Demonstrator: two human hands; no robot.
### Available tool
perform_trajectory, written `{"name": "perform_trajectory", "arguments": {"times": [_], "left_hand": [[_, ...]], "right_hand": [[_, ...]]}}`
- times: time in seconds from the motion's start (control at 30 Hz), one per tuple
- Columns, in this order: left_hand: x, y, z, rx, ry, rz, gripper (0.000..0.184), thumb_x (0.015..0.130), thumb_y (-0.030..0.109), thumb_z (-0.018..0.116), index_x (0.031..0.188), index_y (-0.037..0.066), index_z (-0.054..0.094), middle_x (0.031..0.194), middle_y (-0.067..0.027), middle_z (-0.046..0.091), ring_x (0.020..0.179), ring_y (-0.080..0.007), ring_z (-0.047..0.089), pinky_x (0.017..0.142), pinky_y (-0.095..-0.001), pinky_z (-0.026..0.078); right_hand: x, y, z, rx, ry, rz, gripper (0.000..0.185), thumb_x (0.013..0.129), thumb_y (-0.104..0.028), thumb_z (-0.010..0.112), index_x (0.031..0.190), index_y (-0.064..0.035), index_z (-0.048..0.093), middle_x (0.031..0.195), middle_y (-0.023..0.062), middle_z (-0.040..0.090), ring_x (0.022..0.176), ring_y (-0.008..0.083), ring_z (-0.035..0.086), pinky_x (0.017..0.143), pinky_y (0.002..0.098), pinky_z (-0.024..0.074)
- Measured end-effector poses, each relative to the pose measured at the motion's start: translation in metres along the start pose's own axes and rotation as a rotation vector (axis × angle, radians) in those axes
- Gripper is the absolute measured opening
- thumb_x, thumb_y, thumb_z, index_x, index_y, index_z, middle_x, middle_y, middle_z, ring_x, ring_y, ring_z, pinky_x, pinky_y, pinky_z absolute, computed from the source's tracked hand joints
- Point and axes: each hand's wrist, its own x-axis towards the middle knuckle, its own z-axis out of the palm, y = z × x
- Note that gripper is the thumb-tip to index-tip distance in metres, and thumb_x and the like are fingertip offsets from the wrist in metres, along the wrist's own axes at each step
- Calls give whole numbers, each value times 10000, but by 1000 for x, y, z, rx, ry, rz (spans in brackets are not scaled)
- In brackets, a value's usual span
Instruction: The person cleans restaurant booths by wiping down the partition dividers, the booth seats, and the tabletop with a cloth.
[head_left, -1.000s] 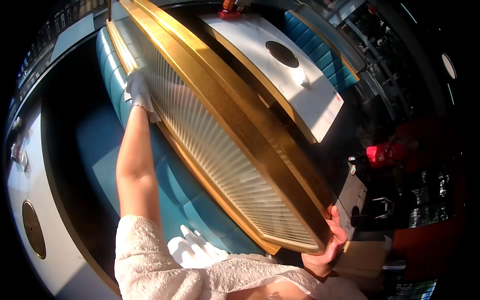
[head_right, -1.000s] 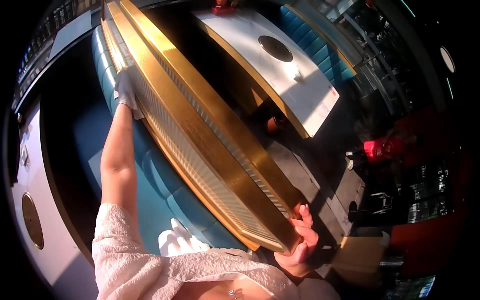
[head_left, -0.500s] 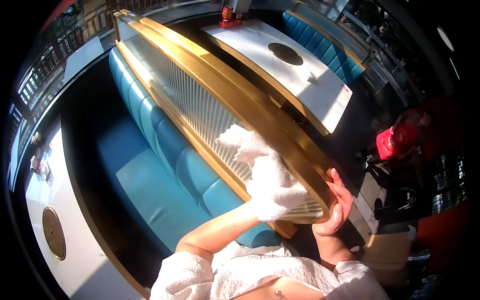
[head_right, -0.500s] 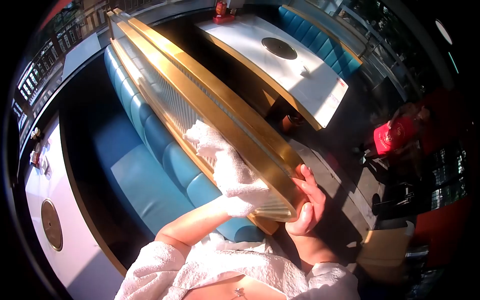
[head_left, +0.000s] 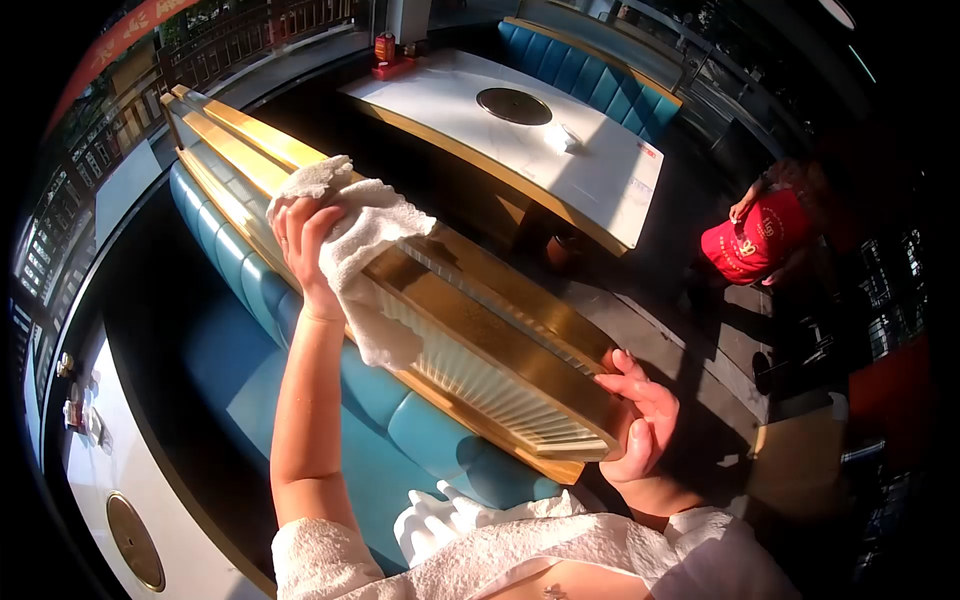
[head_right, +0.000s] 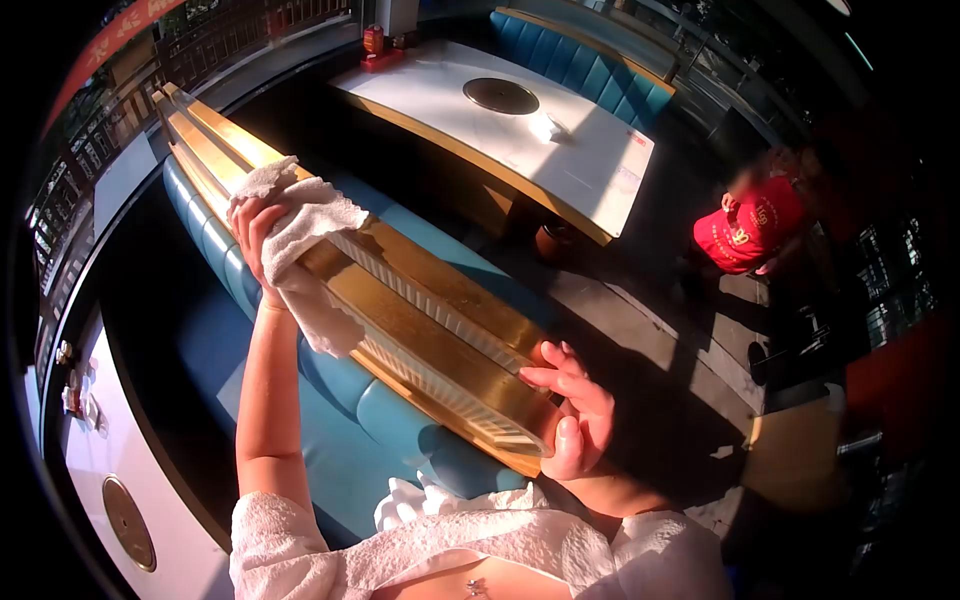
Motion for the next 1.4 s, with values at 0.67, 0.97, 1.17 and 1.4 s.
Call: {"name": "perform_trajectory", "arguments": {"times": [0.67, 0.97, 1.17, 1.4], "left_hand": [[-68, -311, 11, 80, -127, -822, 293, 857, 248, 529, 1094, 75, 549, 850, -99, 568, 920, -300, 535, 907, -386, 393], [-201, -215, 11, 350, -76, -809, 358, 880, 284, 501, 1176, 82, 518, 790, -92, 580, 863, -305, 556, 889, -381, 409], [-265, -109, 11, 110, -248, -1121, 599, 892, 377, 423, 1375, 53, 282, 1286, -135, 327, 1219, -299, 322, 1029, -419, 264], [-226, 124, -43, 959, -889, -606, 637, 895, 322, 378, 1409, -18, 217, 1478, -225, 170, 1360, -383, 184, 1100, -463, 176]], "right_hand": [[0, -1, 4, 40, 58, -34, 252, 904, -189, 297, 967, -1, 453, 949, 224, 640, 1106, 346, 538, 1030, 517, 285], [3, 0, 0, -54, -38, 27, 272, 870, -173, 262, 1024, -5, 410, 954, 222, 610, 1114, 376, 497, 1045, 510, 295], [3, 11, 5, 132, 29, -50, 376, 848, -185, 270, 1088, 47, 443, 1148, 279, 539, 1191, 387, 446, 1069, 493, 276], [0, 9, 8, 260, 63, 7, 384, 861, -170, 275, 1103, 75, 445, 1275, 316, 425, 1214, 354, 422, 1044, 450, 316]]}}
